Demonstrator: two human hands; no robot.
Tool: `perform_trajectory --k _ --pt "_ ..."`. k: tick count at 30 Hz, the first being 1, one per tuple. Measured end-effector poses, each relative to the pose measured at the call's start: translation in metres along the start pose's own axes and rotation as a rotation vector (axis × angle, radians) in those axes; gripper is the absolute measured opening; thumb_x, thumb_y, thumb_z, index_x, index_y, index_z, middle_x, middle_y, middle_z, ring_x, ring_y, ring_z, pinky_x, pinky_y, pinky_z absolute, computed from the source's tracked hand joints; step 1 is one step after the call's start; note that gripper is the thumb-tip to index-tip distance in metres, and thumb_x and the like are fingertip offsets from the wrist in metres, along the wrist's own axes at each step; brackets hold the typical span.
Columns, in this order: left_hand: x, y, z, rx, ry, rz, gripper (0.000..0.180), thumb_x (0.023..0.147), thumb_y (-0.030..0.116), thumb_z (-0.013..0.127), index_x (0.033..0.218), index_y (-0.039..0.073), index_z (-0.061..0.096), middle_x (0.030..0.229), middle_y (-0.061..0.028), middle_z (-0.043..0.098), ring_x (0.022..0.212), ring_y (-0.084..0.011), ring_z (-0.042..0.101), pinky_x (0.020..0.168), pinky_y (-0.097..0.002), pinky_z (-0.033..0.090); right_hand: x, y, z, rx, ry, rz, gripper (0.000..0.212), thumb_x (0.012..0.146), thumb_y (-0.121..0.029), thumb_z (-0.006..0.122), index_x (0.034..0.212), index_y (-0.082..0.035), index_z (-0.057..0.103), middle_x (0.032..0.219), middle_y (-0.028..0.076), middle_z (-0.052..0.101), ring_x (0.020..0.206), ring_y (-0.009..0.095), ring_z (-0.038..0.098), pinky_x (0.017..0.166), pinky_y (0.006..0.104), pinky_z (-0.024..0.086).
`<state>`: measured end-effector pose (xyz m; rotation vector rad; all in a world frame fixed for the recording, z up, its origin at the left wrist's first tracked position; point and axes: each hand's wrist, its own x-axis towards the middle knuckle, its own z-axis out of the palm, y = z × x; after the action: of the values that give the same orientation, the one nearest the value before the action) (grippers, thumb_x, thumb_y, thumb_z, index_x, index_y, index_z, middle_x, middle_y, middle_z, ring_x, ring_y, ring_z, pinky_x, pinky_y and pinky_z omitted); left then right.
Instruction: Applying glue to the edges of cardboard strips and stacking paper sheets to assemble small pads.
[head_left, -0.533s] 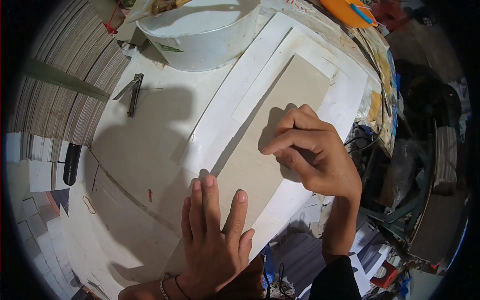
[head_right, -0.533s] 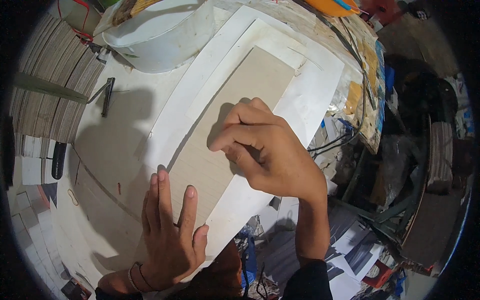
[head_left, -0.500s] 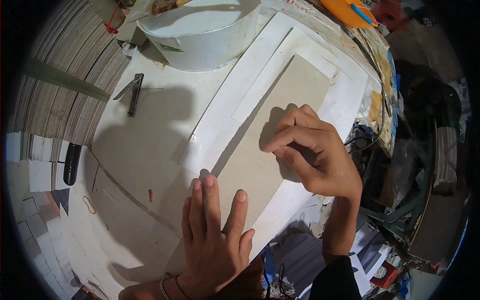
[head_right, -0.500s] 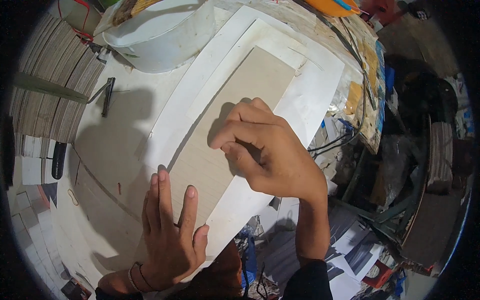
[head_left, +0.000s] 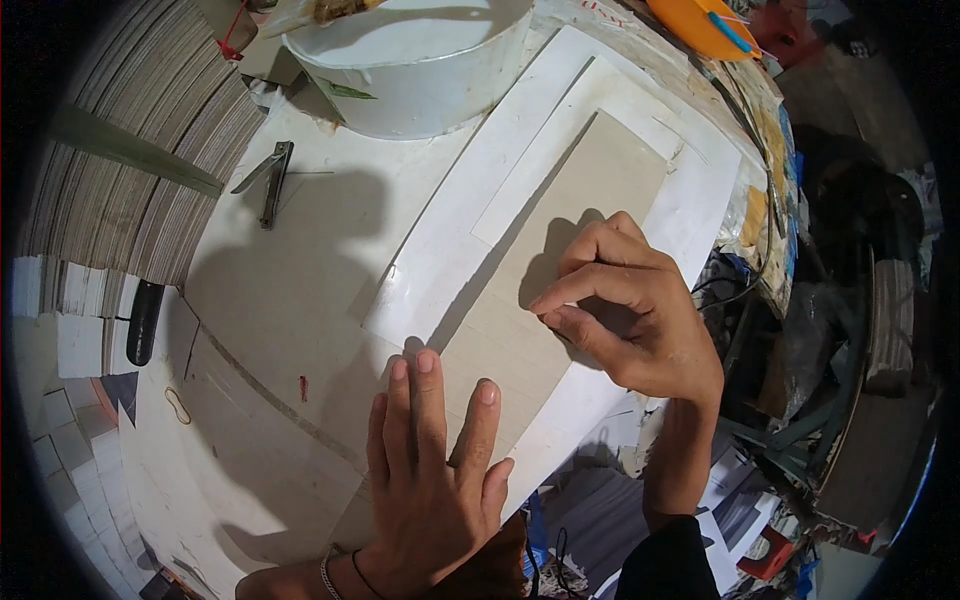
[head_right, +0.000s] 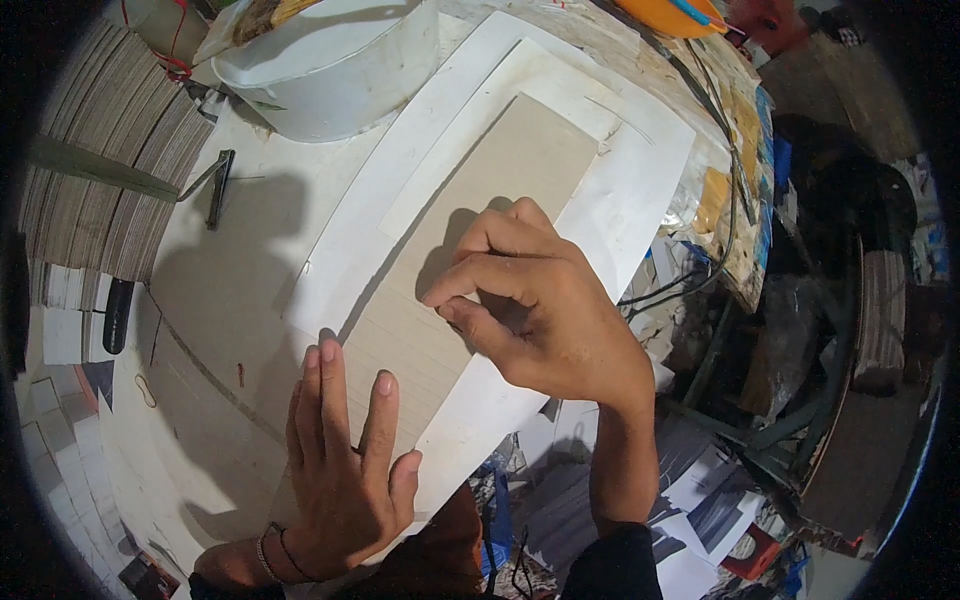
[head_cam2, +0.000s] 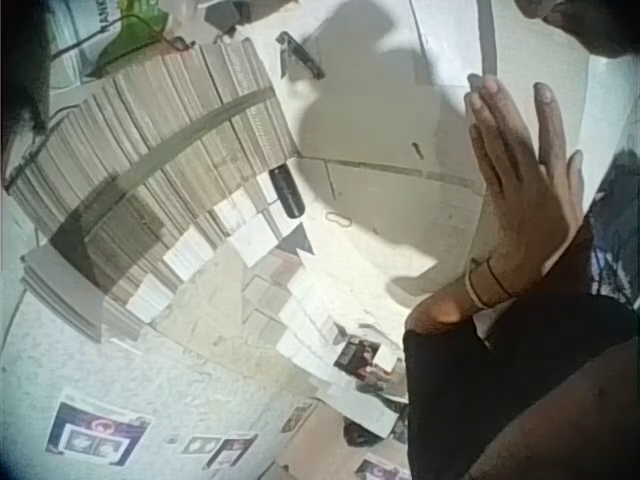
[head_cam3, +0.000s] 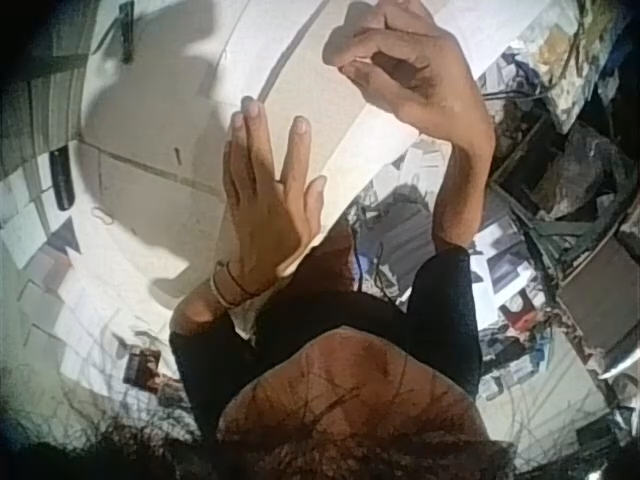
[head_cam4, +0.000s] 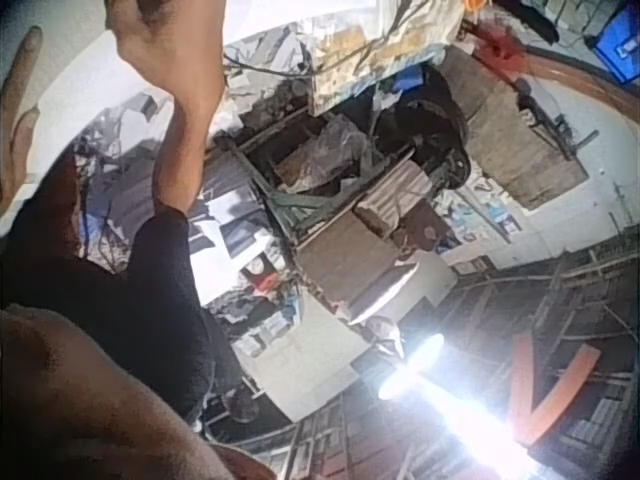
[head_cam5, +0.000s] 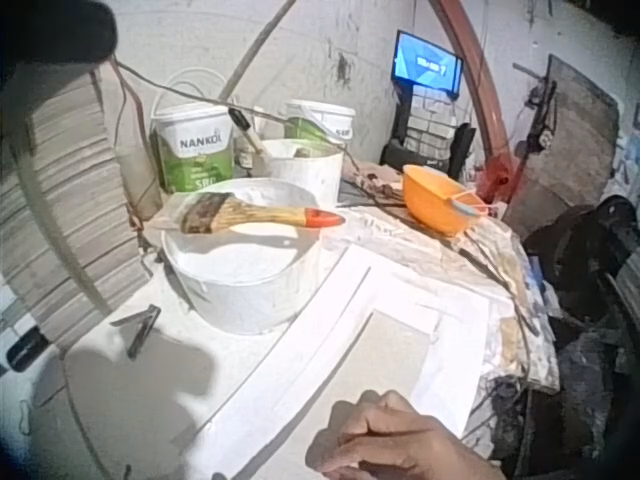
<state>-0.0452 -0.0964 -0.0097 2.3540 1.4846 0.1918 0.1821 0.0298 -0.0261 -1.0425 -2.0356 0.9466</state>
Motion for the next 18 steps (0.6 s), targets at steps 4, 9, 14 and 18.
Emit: perform_trajectory --k 4,9,14,18 --pt "-0.0009 0.0002 -0.0002 -0.004 -0.002 -0.008 0.09 0.081 0.019 0.074 0.157 -0.002 0.031 0.159 -0.0457 0.017 0.146 -0.0641 0.025 0.114 -0.0688 0.03 -0.0017 0.0004 0.0025 -0.001 -0.008 -0.01 0.024 0.077 0.003 0.077 0.097 -0.008 0.082 0.088 0.003 0.061 0.085 0.021 0.048 0.081 0.0356 0.036" --pt "0.0005 0.0052 -0.0053 0.02 -0.027 -0.027 0.091 0.081 0.018 0.075 0.158 -0.001 0.029 0.159 -0.0456 0.017 0.146 -0.0637 0.024 0.115 -0.0685 0.028 -0.002 0.0015 0.0028 0.05 -0.004 0.003 0.023 0.08 -0.001 0.077 0.1 -0.009 0.083 0.087 0.003 0.063 0.084 0.021 0.048 0.083 0.0368 0.036" --pt "0.0003 0.0041 -0.0031 0.014 -0.015 -0.028 0.093 0.082 0.018 0.075 0.159 0.0 0.028 0.159 -0.0456 0.017 0.147 -0.0631 0.023 0.117 -0.0683 0.026 -0.0027 0.0024 0.0026 0.028 -0.008 -0.001 0.021 0.08 -0.002 0.077 0.098 -0.01 0.084 0.087 0.002 0.064 0.084 0.021 0.05 0.084 0.0368 0.036" --pt "-0.0003 0.0019 -0.0012 -0.02 -0.02 -0.03 0.094 0.082 0.018 0.075 0.16 0.001 0.026 0.159 -0.0455 0.017 0.147 -0.0632 0.023 0.117 -0.0681 0.026 -0.0031 0.0037 0.0022 0.034 -0.004 -0.01 0.021 0.079 -0.003 0.079 0.098 -0.01 0.084 0.087 0.002 0.064 0.085 0.02 0.051 0.085 0.0371 0.036"
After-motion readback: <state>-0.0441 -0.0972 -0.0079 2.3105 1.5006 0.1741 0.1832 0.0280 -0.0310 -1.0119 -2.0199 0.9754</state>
